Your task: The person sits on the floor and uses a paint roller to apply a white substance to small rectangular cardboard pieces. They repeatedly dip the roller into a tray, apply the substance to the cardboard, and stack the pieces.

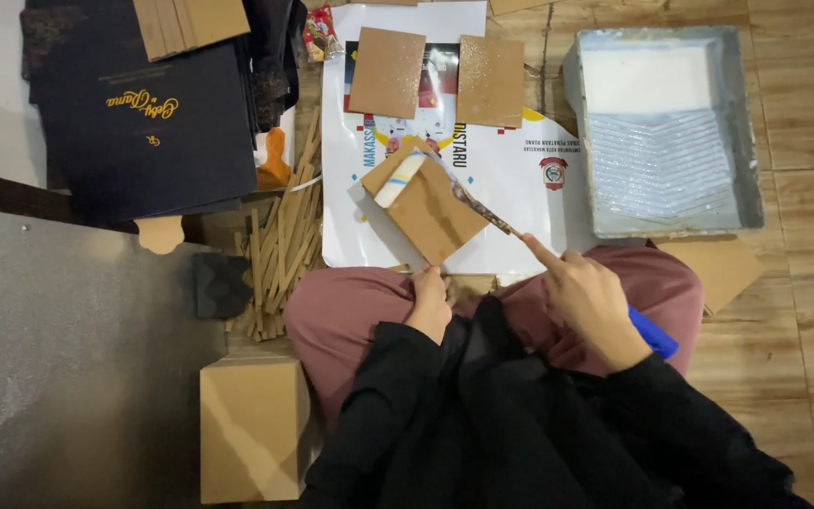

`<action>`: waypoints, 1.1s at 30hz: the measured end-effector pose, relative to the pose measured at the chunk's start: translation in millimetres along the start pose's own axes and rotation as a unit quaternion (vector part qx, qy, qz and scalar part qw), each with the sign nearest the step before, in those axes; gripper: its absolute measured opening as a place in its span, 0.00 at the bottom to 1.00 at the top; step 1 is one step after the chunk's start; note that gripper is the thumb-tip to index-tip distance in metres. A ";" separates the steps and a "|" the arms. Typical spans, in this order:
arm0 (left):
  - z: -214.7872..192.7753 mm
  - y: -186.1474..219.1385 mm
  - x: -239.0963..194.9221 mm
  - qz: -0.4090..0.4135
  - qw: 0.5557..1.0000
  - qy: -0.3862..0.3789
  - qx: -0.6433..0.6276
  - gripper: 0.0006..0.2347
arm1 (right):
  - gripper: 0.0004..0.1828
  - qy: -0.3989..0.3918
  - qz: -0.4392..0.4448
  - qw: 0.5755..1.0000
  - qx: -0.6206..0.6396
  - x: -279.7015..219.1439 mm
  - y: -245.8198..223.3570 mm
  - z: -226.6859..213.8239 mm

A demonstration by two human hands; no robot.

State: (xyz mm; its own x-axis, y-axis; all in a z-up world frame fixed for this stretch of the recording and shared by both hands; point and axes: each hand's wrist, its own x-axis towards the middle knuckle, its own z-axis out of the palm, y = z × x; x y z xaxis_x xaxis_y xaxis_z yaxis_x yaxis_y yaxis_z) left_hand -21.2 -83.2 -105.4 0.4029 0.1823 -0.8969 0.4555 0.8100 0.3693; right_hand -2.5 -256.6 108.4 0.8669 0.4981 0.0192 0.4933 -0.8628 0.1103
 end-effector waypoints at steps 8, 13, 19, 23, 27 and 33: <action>-1.2 -5.1 11.5 0.015 0.999 0.035 0.019 0.12 | 0.29 0.068 -0.011 0.997 -0.032 21.9 -23.1 -5.7; -0.4 2.6 -2.6 0.016 0.998 0.045 0.032 0.09 | 0.29 0.006 0.041 0.995 0.096 14.2 -27.1 -15.8; 2.1 0.0 1.1 0.024 0.999 0.037 0.012 0.14 | 0.28 -0.051 0.073 0.992 0.090 -7.3 -16.3 -25.6; 1.9 -0.7 -3.4 0.029 0.999 0.034 -0.004 0.16 | 0.28 -0.084 0.071 0.991 0.072 -18.3 -13.6 -29.0; 0.3 -2.5 1.2 0.035 0.999 0.009 -0.022 0.16 | 0.29 -0.035 0.060 0.997 0.042 -13.5 -18.7 0.4; -1.7 -9.7 29.0 0.046 0.998 0.041 0.023 0.14 | 0.29 -0.032 0.074 0.988 0.132 7.8 -32.0 14.1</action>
State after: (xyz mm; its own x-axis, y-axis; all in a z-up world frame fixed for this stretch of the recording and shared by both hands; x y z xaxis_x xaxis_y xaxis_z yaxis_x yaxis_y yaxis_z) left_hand -15.2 -84.8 -135.5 0.3798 0.3014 -0.8746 0.4552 0.7621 0.4604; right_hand -10.5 -226.3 90.9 0.9296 0.3654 -0.0481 0.3548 -0.9225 -0.1517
